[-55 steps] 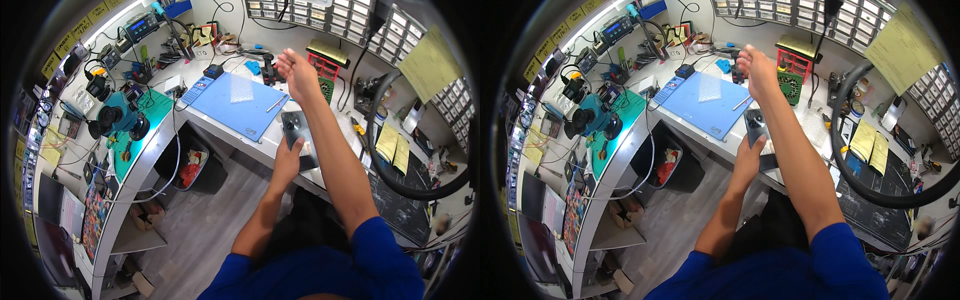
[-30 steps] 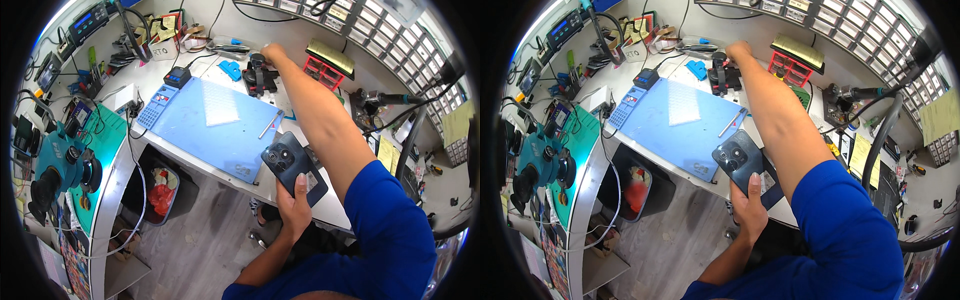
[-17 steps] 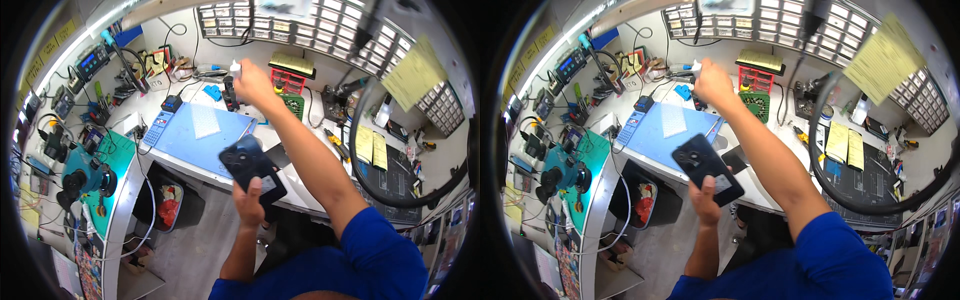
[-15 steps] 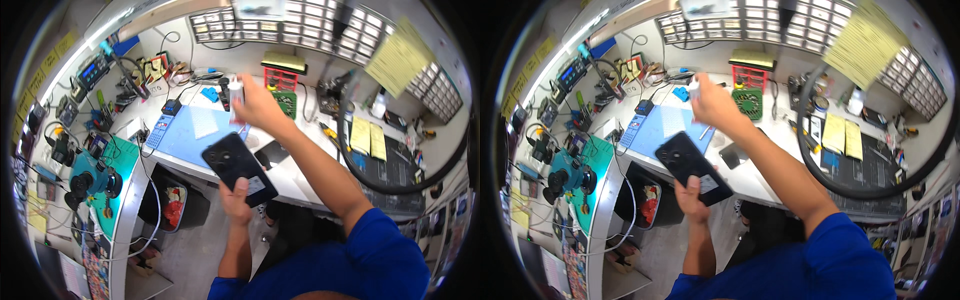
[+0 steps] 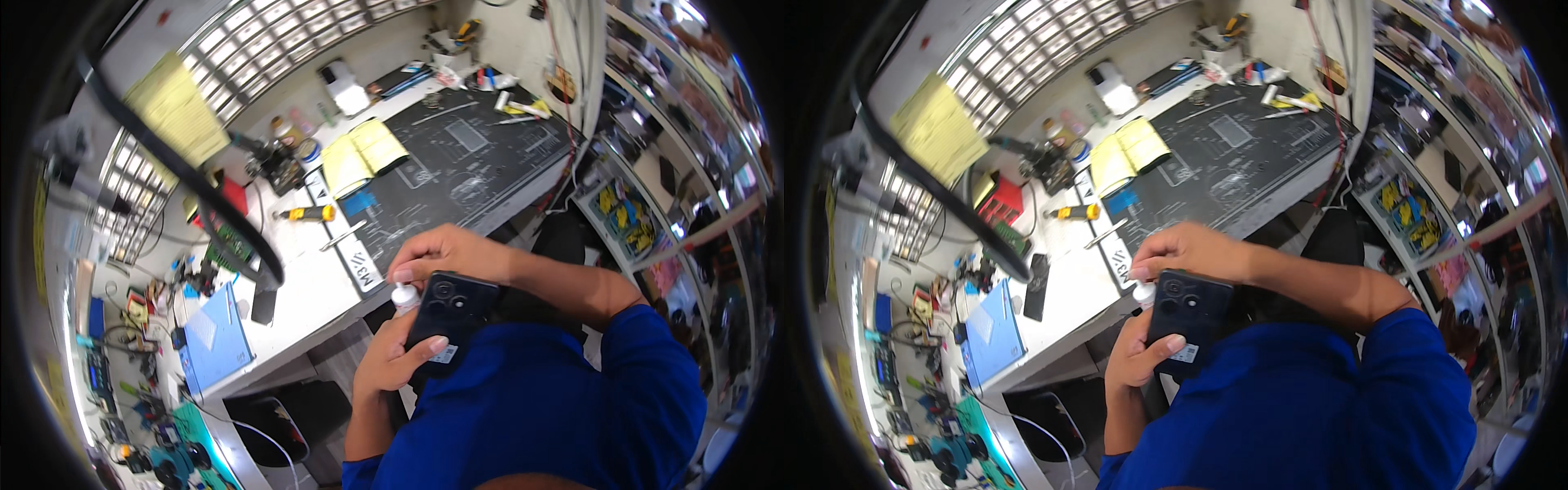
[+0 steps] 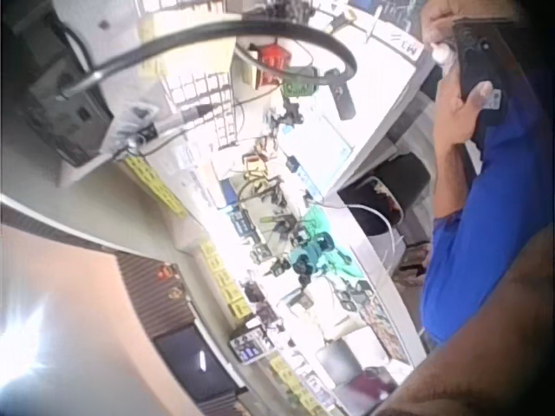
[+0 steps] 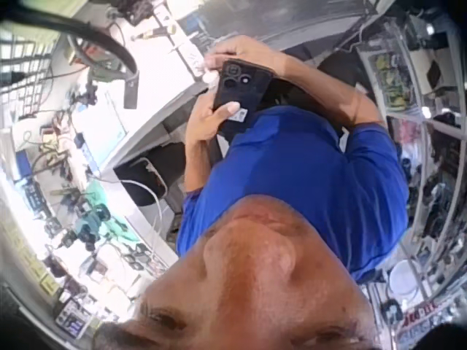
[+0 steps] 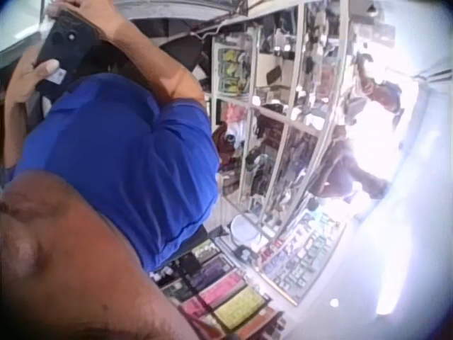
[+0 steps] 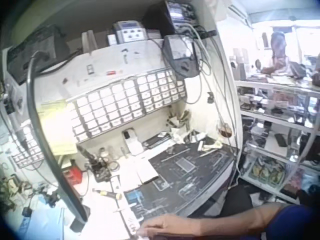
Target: The person removes the back cover of a smartphone, then applies adhesive around the camera module area and reattaches the back cover. The person presses the edges to secure the cover and inspects the fit.
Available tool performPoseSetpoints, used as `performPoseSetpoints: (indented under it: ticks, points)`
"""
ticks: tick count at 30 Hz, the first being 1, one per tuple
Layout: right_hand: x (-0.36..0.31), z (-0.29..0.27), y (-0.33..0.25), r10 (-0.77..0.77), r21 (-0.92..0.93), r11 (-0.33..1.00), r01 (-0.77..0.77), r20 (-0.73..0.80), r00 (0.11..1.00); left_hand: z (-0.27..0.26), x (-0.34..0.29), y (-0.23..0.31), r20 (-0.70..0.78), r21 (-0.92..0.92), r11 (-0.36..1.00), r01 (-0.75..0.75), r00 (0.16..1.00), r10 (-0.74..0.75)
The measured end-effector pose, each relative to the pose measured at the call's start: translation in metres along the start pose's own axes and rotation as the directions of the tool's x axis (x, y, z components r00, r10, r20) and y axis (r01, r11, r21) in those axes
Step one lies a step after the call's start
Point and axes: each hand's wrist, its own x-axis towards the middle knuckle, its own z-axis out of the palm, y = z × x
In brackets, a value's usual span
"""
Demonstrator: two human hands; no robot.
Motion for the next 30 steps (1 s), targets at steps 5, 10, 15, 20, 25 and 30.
performPoseSetpoints:
  ticks: [5,10,15,20,25,30]
  points:
    - [-0.050,-0.071,-0.013,-0.129,-0.187,0.974,0.124,-0.013,0.992,0.017,0.056,0.024,0.323,0.109,0.993,-0.034,0.946,-0.003]
    - [-0.078,-0.099,-0.007,-0.172,-0.169,0.975,0.142,-0.179,0.969,0.028,0.100,0.043,0.449,0.103,0.995,-0.018,0.893,-0.030]
    - [-0.091,-0.096,0.002,-0.110,0.287,0.922,0.259,-0.446,0.888,0.051,0.140,0.049,0.444,0.011,0.999,-0.049,0.895,0.039]
    - [-0.097,-0.103,0.007,-0.201,0.449,0.731,0.514,-0.579,0.790,0.064,0.163,0.039,0.511,0.026,0.994,-0.109,0.856,0.080]
    - [-0.116,-0.123,0.011,-0.451,-0.315,0.892,0.326,-0.553,0.700,0.070,0.170,0.035,0.502,-0.052,0.991,-0.126,0.854,0.135]
    - [-0.132,-0.136,-0.022,-0.577,-0.739,0.643,0.201,-0.296,0.761,0.066,0.176,0.029,0.554,-0.039,0.977,-0.212,0.809,0.197]
